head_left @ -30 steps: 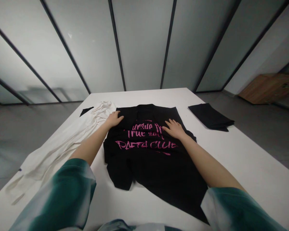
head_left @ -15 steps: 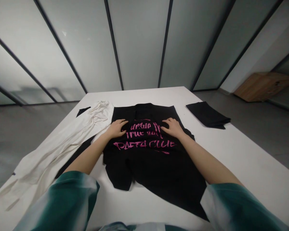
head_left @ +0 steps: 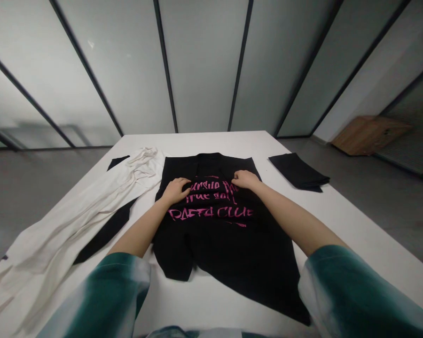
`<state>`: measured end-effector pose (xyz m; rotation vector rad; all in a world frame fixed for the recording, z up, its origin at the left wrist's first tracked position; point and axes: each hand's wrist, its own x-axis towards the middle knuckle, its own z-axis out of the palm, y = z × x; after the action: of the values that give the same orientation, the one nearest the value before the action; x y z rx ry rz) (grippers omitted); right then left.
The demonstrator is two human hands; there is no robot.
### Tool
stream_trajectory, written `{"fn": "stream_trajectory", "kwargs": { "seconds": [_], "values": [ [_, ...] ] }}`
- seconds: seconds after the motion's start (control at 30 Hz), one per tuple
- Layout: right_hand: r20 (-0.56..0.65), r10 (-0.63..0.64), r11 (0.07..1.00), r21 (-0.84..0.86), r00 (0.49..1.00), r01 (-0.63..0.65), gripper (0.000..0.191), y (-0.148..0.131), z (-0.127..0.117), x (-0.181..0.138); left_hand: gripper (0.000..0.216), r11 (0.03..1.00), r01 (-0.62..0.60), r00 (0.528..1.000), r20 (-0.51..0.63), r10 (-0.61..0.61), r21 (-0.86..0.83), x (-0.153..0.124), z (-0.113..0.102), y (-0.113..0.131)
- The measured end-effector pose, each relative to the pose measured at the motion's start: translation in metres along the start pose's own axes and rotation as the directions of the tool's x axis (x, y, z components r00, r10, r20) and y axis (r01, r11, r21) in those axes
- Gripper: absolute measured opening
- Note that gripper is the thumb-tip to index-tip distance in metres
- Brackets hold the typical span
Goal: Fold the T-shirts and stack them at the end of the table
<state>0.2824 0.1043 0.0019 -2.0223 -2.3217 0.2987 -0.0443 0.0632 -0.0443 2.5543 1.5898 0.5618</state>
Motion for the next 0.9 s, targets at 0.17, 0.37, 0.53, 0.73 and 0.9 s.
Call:
{"fn": "stream_trajectory", "kwargs": {
  "seconds": [0.17, 0.37, 0.53, 0.73, 0.9],
  "values": [
    [-0.349, 0.28, 0.892, 0.438, 0.894, -0.109, 0.025, 0.02, -0.012, 0.013, 0.039, 1.0, -0.002, 1.0, -0.006, 0.002, -0.015, 0.0, 0.001, -0.001],
    [-0.381, 0.079, 0.824, 0.545, 0.921, 0.154, 0.017, 0.019, -0.005, 0.005, 0.039, 1.0, 0.004, 1.0, 0.013, -0.004, -0.007, 0.002, 0.002, -0.002],
    [-0.281, -0.053, 0.895, 0.412, 0.958, 0.171, 0.024, 0.014, 0.011, -0.001, 0.04, 1.0, 0.015, 1.0, 0.026, -0.015, -0.008, 0.001, 0.0, 0.0],
    [-0.306, -0.068, 0.988, 0.11, 0.95, 0.107, 0.052, 0.029, 0.025, 0.002, 0.04, 0.999, 0.029, 0.999, 0.025, -0.028, -0.021, 0.001, -0.002, 0.002],
    [-0.171, 0.018, 0.996, -0.087, 0.985, -0.033, 0.058, 0.027, 0.021, 0.012, 0.04, 0.999, 0.032, 0.999, 0.023, -0.031, -0.027, 0.0, -0.001, 0.002]
  ]
}}
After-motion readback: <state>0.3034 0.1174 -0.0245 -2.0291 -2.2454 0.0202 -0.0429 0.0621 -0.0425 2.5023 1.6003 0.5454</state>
